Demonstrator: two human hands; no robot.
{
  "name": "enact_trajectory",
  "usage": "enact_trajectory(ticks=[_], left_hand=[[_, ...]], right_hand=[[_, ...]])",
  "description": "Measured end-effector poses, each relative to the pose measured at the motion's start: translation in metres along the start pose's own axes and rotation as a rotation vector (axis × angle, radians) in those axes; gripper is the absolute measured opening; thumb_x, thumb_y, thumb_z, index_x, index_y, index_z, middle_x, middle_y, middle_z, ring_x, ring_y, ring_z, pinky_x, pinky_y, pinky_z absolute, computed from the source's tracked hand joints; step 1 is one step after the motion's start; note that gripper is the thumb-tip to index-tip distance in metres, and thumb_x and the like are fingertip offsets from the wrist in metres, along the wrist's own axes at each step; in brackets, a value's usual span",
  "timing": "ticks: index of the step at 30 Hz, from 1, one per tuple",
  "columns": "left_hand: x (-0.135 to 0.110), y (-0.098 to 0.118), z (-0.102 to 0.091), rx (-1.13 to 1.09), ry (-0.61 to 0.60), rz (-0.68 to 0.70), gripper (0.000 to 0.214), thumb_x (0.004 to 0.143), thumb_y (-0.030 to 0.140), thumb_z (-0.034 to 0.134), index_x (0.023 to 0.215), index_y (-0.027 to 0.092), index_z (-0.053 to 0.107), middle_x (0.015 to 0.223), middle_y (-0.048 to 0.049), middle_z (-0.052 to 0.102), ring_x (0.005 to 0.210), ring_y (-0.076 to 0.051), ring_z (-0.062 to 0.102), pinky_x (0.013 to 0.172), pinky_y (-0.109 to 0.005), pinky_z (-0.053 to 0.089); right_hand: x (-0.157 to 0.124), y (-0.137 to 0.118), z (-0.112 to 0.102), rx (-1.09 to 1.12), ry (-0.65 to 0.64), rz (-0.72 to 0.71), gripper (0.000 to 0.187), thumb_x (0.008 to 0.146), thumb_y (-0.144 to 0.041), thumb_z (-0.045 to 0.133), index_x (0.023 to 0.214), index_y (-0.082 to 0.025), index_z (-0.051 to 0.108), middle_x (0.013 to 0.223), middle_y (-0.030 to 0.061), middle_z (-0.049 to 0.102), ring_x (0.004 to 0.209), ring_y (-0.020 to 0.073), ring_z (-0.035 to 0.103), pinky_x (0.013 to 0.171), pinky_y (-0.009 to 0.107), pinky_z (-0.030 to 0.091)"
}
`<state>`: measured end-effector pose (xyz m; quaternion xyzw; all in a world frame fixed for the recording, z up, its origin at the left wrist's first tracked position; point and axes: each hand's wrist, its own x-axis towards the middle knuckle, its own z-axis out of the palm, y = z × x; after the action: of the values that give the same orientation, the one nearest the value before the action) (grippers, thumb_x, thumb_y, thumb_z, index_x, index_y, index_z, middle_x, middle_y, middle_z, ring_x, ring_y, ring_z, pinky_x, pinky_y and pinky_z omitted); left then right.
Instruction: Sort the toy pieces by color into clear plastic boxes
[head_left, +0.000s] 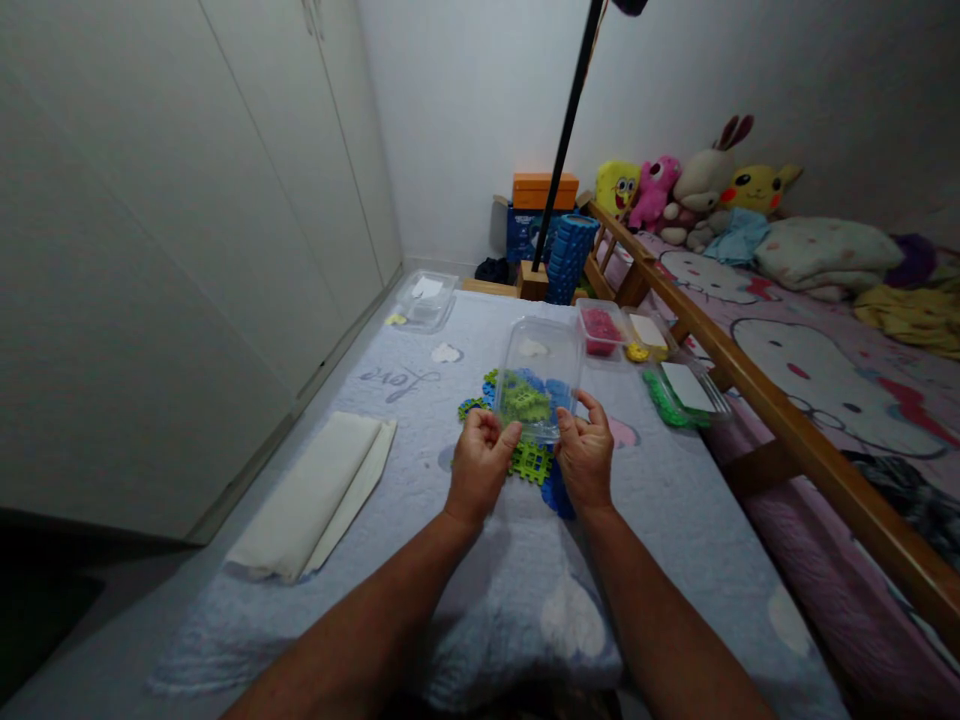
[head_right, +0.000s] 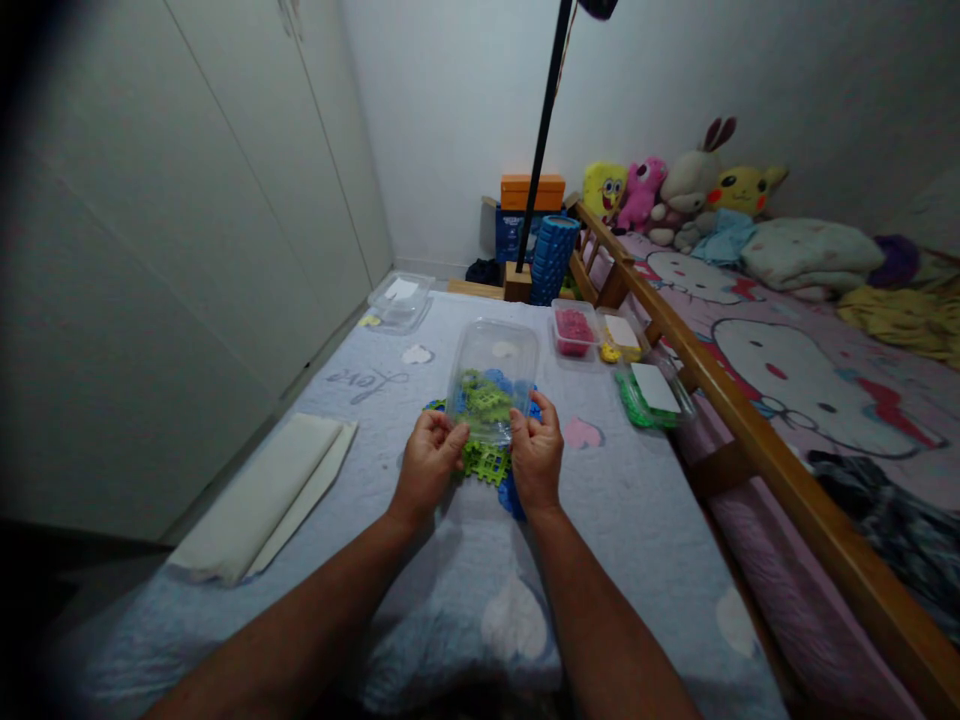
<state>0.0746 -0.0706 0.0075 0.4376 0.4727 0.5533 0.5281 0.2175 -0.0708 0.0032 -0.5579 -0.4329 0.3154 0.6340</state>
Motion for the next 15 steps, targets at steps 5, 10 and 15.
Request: enact_trajectory(ticks=[5,10,15], left_hand=[[-0.002,0.001,0.005,-0.105,0.025,-0.096,0.04,0.074,0.049,0.078,0.079,0.022,0.049,0.07,0.004,0.06,0.059,-0.012,0.063,0.054,-0.022,0.047],[0.005,0.009,-0.002,-0.202,0.127,-0.131,0.039,0.074,0.047,0.077,0.081,0.022,0.049,0.071,0.0002,0.068,0.062,-0.016,0.069,0.056,-0.024,0.05],[0.034,0.036,-0.022,-0.248,0.197,-0.062,0.039,0.073,0.046,0.078,0.083,0.021,0.049,0.068,0.0017,0.068,0.058,-0.015,0.069,0.058,-0.024,0.052]], right_hand=[[0.0,0.003,0.003,0.003,-0.044,0.009,0.062,0.087,-0.056,0.071,0.133,-0.019,0.052,0.051,-0.0114,0.049,0.041,0.0111,0.044,0.042,0.022,0.033],[-0.002,0.006,0.003,-0.003,-0.178,-0.027,0.06,0.093,-0.053,0.062,0.141,-0.019,0.05,0.058,-0.0068,0.054,0.046,0.014,0.049,0.044,0.025,0.037],[0.006,0.011,-0.006,-0.145,-0.111,-0.099,0.051,0.096,-0.048,0.055,0.138,-0.02,0.052,0.064,-0.0068,0.053,0.054,0.0137,0.05,0.051,0.025,0.04]])
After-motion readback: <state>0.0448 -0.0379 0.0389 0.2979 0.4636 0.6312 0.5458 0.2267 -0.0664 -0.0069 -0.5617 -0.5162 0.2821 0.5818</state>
